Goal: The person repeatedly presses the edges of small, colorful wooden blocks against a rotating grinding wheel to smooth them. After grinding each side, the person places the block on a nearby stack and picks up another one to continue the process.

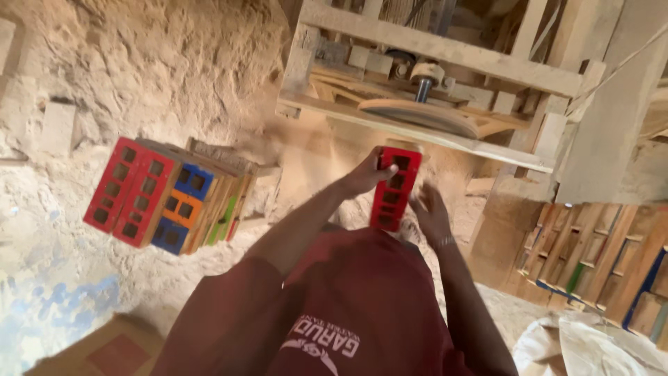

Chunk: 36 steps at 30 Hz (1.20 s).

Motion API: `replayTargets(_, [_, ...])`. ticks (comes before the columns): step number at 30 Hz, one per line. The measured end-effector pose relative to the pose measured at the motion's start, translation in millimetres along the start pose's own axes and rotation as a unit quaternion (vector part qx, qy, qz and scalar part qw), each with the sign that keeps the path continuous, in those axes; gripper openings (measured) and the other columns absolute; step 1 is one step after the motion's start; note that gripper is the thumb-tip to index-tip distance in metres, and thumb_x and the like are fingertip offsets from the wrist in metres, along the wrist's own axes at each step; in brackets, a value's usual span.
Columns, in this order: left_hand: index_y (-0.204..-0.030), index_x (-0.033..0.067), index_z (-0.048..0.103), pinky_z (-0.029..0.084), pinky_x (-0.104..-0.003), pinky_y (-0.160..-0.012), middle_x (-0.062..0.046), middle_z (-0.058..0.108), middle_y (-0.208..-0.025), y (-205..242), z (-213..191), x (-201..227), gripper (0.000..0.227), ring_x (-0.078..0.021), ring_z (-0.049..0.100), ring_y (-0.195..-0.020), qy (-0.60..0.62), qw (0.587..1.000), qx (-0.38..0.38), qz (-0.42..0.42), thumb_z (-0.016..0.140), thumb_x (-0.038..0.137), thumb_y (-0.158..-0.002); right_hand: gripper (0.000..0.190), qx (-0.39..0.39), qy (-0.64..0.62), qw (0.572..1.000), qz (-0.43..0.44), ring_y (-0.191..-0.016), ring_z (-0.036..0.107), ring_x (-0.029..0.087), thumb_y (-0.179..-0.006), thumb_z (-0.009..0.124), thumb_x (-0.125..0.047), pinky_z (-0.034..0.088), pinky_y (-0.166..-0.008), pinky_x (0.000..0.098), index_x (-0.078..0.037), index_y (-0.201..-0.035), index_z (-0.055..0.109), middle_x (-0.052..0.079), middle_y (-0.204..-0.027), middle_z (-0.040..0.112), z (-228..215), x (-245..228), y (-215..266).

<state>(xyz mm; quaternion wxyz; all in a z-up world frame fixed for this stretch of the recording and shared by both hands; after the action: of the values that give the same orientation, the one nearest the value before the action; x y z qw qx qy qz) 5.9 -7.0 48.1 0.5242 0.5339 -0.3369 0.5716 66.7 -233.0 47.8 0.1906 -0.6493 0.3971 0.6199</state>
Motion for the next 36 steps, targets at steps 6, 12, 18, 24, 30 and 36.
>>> replayTargets(6, [-0.152,-0.0005,0.036,0.055,-0.038,-0.098,-0.017,0.065,-0.126,33,-10,24,0.077,-0.0224,0.065,-0.114,-0.125,0.986,-0.002,-0.115,0.069,0.041,-0.095,0.044,-0.043,-0.300,0.944,0.130,-0.109,0.070,0.021,-0.101,0.062,-0.037,0.062,-0.090,0.0420,-0.009,-0.134,0.060,0.008,-0.124,0.069,35,-48,-22])
replayTargets(12, [-0.139,0.0033,0.063,0.058,-0.042,-0.090,-0.016,0.076,-0.119,150,-45,-13,0.061,-0.0268,0.072,-0.104,-0.080,0.944,0.096,-0.306,0.066,0.045,-0.095,0.050,0.028,-0.319,0.911,0.260,-0.090,0.074,0.024,-0.096,0.061,-0.053,0.064,-0.075,0.0417,-0.009,-0.121,0.066,0.009,-0.106,0.074,65,-42,-47])
replayTargets(18, [-0.135,0.0090,0.044,0.060,-0.048,-0.096,-0.013,0.061,-0.128,155,7,-59,0.048,-0.0266,0.068,-0.110,0.339,0.853,0.324,-0.228,0.062,0.031,-0.097,0.055,0.122,-0.212,0.935,0.258,-0.062,0.069,0.018,-0.092,0.067,-0.060,0.053,-0.050,0.0348,-0.006,-0.100,0.072,0.005,-0.084,0.074,72,-20,-97])
replayTargets(24, [-0.129,-0.0020,0.049,0.063,-0.042,-0.080,-0.017,0.062,-0.120,137,34,-83,0.049,-0.0253,0.067,-0.100,0.293,0.862,0.358,-0.206,0.059,0.038,-0.104,0.057,0.204,-0.154,0.929,0.268,-0.054,0.062,0.018,-0.087,0.074,-0.060,0.044,-0.040,0.0345,-0.002,-0.088,0.072,0.007,-0.076,0.069,70,-18,-99])
replayTargets(30, [-0.106,0.0042,0.060,0.064,-0.038,-0.073,-0.010,0.068,-0.100,123,-51,-110,0.024,-0.0200,0.070,-0.086,0.274,0.885,0.329,-0.184,0.065,0.024,-0.094,0.054,0.188,-0.229,0.930,0.219,-0.066,0.075,0.020,-0.090,0.069,-0.055,0.065,-0.055,0.0361,-0.001,-0.096,0.073,0.010,-0.087,0.076,90,-24,-97])
replayTargets(36, [-0.103,-0.0010,0.070,0.058,-0.034,-0.066,-0.008,0.069,-0.093,74,-173,-58,0.028,-0.0162,0.064,-0.077,0.086,0.910,0.377,-0.150,0.074,0.026,-0.098,0.049,0.158,-0.310,0.898,0.268,-0.069,0.072,0.025,-0.095,0.061,-0.054,0.066,-0.067,0.0413,-0.006,-0.105,0.064,0.013,-0.084,0.073,128,-10,-94])
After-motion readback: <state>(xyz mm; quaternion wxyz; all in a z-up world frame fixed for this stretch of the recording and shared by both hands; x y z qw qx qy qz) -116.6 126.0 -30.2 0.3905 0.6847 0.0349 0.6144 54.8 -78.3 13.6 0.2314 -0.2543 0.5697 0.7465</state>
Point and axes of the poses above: each hand's wrist, its own y-axis away from the middle knuckle, its own z-axis out of the palm, x = y × z, the point moved 3 cm from there along -y, towards the middle knuckle
